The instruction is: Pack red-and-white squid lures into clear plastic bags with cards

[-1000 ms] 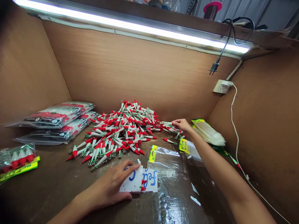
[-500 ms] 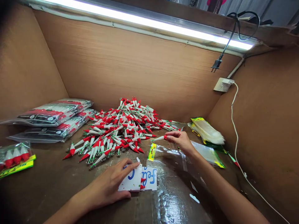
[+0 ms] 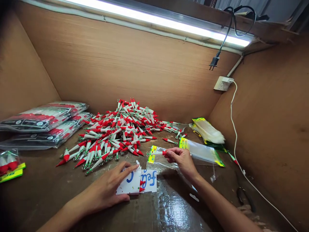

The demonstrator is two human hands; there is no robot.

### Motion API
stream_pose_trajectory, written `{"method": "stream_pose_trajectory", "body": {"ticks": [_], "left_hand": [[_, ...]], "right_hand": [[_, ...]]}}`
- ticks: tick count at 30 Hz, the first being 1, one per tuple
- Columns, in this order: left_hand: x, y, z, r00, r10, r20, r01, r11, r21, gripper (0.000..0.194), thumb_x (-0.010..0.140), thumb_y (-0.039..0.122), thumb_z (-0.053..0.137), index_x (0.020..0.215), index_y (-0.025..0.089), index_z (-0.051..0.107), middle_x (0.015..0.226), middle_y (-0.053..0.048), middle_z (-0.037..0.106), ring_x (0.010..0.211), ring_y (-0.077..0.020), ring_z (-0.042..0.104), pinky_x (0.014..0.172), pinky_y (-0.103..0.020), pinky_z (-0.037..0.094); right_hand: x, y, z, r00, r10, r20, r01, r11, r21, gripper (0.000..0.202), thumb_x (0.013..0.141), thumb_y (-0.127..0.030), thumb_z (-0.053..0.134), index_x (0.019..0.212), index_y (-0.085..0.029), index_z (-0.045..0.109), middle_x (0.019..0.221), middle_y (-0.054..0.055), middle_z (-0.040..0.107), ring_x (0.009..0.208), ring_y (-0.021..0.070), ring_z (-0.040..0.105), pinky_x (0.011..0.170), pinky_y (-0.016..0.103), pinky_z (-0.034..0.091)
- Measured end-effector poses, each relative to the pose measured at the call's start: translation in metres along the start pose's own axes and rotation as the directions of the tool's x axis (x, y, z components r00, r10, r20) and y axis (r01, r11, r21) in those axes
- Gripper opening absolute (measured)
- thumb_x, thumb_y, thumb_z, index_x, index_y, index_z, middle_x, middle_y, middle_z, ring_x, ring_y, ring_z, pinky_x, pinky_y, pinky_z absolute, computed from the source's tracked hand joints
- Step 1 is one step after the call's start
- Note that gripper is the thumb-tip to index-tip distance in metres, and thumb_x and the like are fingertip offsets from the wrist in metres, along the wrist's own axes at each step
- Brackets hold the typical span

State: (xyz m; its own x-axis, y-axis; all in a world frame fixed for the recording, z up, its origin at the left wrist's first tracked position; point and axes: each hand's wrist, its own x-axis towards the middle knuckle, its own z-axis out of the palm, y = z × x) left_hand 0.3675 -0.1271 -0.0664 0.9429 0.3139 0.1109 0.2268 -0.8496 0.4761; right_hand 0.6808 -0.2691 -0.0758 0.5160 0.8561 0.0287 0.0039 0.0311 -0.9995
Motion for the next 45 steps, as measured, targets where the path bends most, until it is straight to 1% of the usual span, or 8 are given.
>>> {"method": "stream_pose_trajectory", "body": {"ticks": [9,14,18,20,22,25,28,45], "left_hand": [[-0.001,-0.001,0.002,1.0,0.017,-0.003,-0.017,1.0,0.004,0.094,0.074,0.028,0.082,0.153,0.039,0.032,0.143,-0.007,0.047,0.114,-0.0301,0.06,0.099,-0.048,0.05],[0.0,-0.004,0.003,0.994,0.064,-0.084,-0.063,0.998,0.012,0.098,0.068,0.034,0.089,0.152,0.034,0.039,0.15,-0.011,0.045,0.131,-0.0373,0.049,0.109,-0.057,0.041],[0.005,0.009,0.001,0.961,-0.027,-0.276,-0.046,0.966,-0.255,0.054,0.084,0.04,0.077,0.135,0.029,0.063,0.143,-0.011,0.057,0.132,-0.0357,0.05,0.112,-0.057,0.037],[0.008,0.019,0.002,0.945,-0.199,-0.26,0.01,0.812,-0.584,0.034,0.094,0.041,0.066,0.125,0.027,0.071,0.123,-0.01,0.07,0.113,-0.0295,0.063,0.099,-0.046,0.05],[0.01,0.027,0.005,0.931,-0.306,-0.201,-0.011,0.525,-0.851,0.035,0.095,0.044,0.065,0.122,0.023,0.073,0.111,-0.01,0.074,0.101,-0.0271,0.067,0.087,-0.04,0.054],[0.012,0.03,0.006,0.887,-0.402,-0.226,-0.163,0.185,-0.969,0.032,0.094,0.04,0.068,0.118,0.019,0.075,0.103,-0.01,0.075,0.093,-0.022,0.067,0.086,-0.035,0.053],[0.011,0.026,0.005,0.883,-0.422,-0.206,-0.223,0.009,-0.975,0.031,0.095,0.035,0.068,0.12,0.018,0.074,0.099,-0.01,0.074,0.083,-0.0179,0.065,0.077,-0.03,0.053],[0.01,0.019,0.002,0.856,-0.515,-0.041,-0.039,0.015,-0.999,0.042,0.084,0.042,0.08,0.112,0.011,0.077,0.076,-0.005,0.067,0.063,-0.0116,0.058,0.062,-0.025,0.053]], "right_hand": [[-0.016,-0.013,0.015,0.994,-0.097,-0.054,0.089,0.988,-0.129,0.028,0.078,-0.051,0.079,0.084,-0.024,0.081,0.079,0.007,0.077,0.065,0.0201,0.066,0.063,0.034,0.055],[-0.046,-0.017,0.028,0.916,-0.378,-0.135,0.308,0.878,-0.366,0.014,0.083,-0.042,0.077,0.084,-0.029,0.08,0.08,0.005,0.078,0.067,0.0234,0.069,0.065,0.038,0.057],[-0.064,-0.025,0.065,0.839,-0.533,-0.109,0.464,0.806,-0.367,0.009,0.085,-0.033,0.076,0.086,-0.025,0.079,0.081,0.005,0.078,0.07,0.0219,0.071,0.068,0.034,0.057],[-0.066,-0.031,0.095,0.889,-0.439,-0.129,0.41,0.889,-0.202,0.014,0.088,-0.035,0.073,0.089,-0.022,0.077,0.079,0.005,0.077,0.07,0.0203,0.071,0.066,0.03,0.056],[-0.064,-0.034,0.126,0.949,-0.3,-0.1,0.3,0.954,-0.018,0.02,0.09,-0.039,0.071,0.09,-0.02,0.075,0.079,0.006,0.076,0.071,0.0197,0.071,0.065,0.028,0.056],[-0.062,-0.028,0.159,0.988,-0.157,-0.008,0.157,0.978,0.141,0.026,0.087,-0.043,0.073,0.089,-0.017,0.074,0.08,0.007,0.075,0.071,0.0193,0.07,0.068,0.029,0.056],[-0.058,-0.016,0.172,0.997,-0.071,0.034,0.062,0.976,0.21,0.028,0.084,-0.043,0.077,0.087,-0.016,0.073,0.078,0.006,0.074,0.07,0.0184,0.069,0.068,0.029,0.056],[-0.061,-0.007,0.173,0.966,0.163,0.199,-0.228,0.9,0.371,0.036,0.082,-0.047,0.079,0.092,-0.015,0.065,0.085,0.009,0.077,0.071,0.0179,0.073,0.069,0.028,0.058]]}}
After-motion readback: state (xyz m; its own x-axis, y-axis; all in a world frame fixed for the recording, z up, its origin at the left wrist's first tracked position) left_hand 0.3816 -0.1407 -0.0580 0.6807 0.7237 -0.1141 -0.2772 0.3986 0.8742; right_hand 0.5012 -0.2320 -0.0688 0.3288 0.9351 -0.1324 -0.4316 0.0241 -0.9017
